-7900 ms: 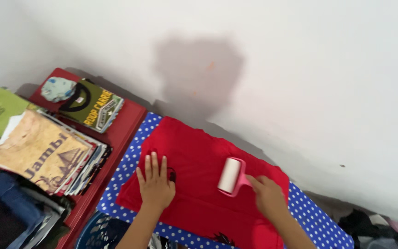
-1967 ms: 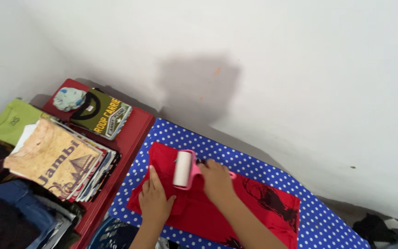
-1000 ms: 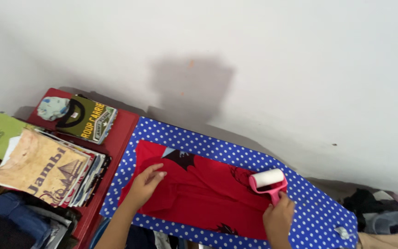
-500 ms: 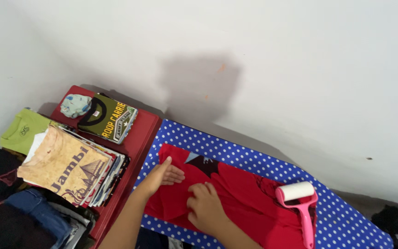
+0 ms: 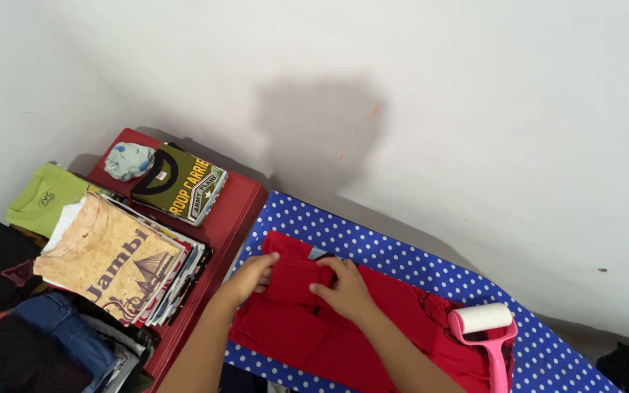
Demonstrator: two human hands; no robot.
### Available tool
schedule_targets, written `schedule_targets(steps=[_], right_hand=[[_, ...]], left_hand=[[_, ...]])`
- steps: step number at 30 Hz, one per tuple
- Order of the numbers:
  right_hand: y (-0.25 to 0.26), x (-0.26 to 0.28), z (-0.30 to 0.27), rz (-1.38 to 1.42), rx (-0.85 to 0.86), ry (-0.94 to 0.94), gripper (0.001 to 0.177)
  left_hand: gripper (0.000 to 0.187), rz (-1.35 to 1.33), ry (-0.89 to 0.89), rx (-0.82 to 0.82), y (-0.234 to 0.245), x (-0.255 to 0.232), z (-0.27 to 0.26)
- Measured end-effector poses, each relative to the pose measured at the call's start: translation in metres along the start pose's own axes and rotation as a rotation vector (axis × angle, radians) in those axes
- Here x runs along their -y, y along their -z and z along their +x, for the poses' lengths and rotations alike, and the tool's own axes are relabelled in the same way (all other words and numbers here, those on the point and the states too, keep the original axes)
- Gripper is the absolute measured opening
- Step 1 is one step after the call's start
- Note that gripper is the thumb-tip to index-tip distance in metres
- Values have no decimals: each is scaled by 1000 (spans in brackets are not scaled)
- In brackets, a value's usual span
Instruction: The person takes a black t-shirt and a red t-shirt from a laundry basket, places them on an ironing board, and uses a lint roller to clean the surfaces. The person folds the shirts after rolling them.
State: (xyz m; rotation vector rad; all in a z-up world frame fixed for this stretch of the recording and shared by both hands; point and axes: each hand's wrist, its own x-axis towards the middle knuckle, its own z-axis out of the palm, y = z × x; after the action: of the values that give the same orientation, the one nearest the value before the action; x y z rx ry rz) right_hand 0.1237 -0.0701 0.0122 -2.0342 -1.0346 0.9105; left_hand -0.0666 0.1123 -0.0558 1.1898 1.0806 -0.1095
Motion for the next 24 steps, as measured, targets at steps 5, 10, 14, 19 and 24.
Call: schedule_targets(steps=[5, 10, 14, 19, 24], right_hand=[[-7, 1, 3, 252, -105, -68, 8], [-13, -15, -3, 489, -165, 167, 13], [-12, -12, 2, 616, -306, -166, 24], [-13, -2, 1, 644, -270, -285, 37], [-18, -1, -4, 405, -453, 70, 32]], left_hand=[[38, 43, -480, -40, -15, -26, -27], [34, -13, -202, -94, -23, -42, -46], [34, 189, -262, -37, -24, -41, -41], [31, 137, -326, -121, -29, -26, -24], [22, -115, -647, -261, -40, -25, -29]])
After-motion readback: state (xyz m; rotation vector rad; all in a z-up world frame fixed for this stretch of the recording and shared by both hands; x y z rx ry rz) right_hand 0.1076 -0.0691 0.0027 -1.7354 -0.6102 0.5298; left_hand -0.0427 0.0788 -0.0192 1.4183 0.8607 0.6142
